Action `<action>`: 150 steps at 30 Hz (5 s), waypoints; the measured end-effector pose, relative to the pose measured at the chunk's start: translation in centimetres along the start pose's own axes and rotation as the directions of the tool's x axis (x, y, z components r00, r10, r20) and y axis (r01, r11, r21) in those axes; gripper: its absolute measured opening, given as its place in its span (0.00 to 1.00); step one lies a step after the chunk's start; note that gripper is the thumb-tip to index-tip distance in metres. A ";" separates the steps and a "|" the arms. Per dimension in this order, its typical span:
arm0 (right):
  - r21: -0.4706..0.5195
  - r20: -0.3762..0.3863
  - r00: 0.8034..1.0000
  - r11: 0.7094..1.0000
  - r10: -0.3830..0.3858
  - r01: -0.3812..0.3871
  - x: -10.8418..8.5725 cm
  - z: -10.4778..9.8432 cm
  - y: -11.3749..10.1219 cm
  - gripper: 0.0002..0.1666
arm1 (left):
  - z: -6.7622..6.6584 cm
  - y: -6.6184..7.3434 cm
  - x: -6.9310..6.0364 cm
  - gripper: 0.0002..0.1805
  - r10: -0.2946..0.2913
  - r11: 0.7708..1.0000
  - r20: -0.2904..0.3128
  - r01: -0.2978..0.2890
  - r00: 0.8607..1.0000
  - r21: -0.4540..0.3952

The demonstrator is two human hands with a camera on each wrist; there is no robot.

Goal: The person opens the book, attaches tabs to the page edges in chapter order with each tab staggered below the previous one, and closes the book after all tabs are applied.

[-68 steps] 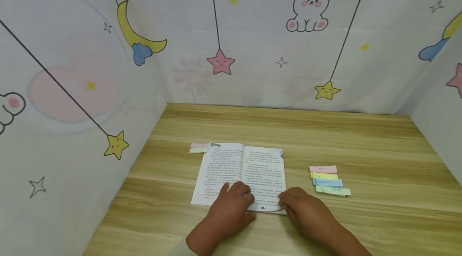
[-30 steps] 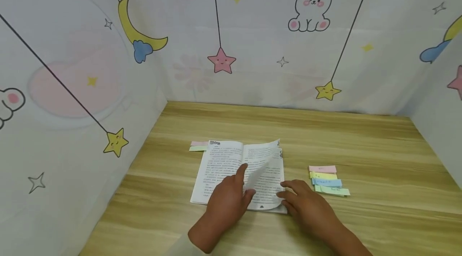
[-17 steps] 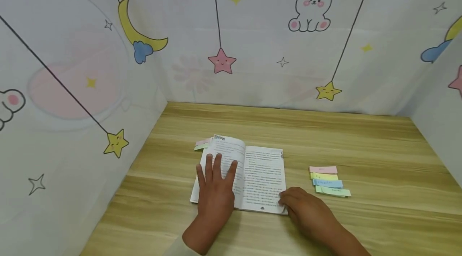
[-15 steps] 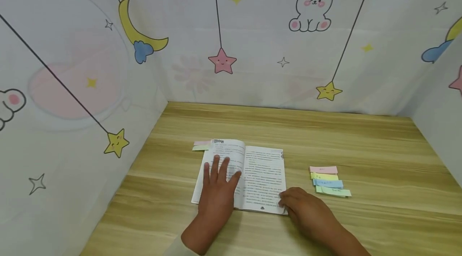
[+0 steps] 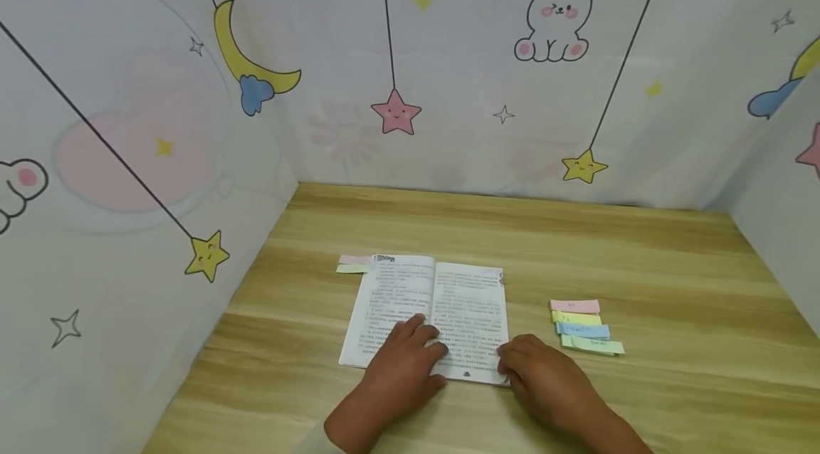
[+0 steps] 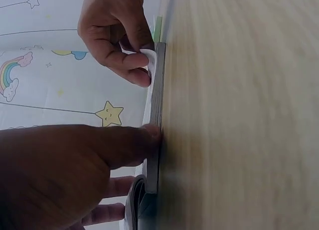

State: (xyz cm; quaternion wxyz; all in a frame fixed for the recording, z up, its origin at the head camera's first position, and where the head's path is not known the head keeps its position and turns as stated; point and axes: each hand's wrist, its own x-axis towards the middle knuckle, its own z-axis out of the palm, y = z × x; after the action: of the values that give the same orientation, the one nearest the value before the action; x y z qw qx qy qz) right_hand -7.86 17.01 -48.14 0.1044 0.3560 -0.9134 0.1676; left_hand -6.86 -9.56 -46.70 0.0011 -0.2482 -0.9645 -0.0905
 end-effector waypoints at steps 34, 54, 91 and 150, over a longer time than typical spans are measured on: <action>0.034 -0.103 0.994 0.998 -0.040 0.044 0.4 -0.5 -0.5 0.17 | 0.0 -0.3 0.6 0.48 -0.165 0.986 -0.387 0.161 0.907 -0.042; 0.024 0.093 0.996 1.000 0.017 -0.019 0.4 -0.8 -0.8 0.08 | -0.5 -0.5 -0.3 0.11 0.117 0.992 -0.054 -0.114 0.992 0.053; -0.049 -0.133 0.984 0.992 -0.118 0.113 -0.1 -0.1 0.2 0.19 | 0.1 -0.2 0.9 0.54 -0.238 0.971 -0.409 0.230 0.881 -0.070; -0.058 -0.120 0.990 0.996 -0.069 0.062 -0.1 -0.1 -0.3 0.18 | -0.7 -1.5 0.1 0.29 -0.012 0.994 -0.180 0.031 0.984 0.102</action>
State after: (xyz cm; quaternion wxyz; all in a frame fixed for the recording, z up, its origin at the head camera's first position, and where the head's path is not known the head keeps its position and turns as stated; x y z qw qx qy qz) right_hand -7.60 16.90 -47.98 0.1751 0.3719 -0.8973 0.1608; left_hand -7.66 -10.92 -46.28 0.0996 -0.2282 -0.9665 -0.0619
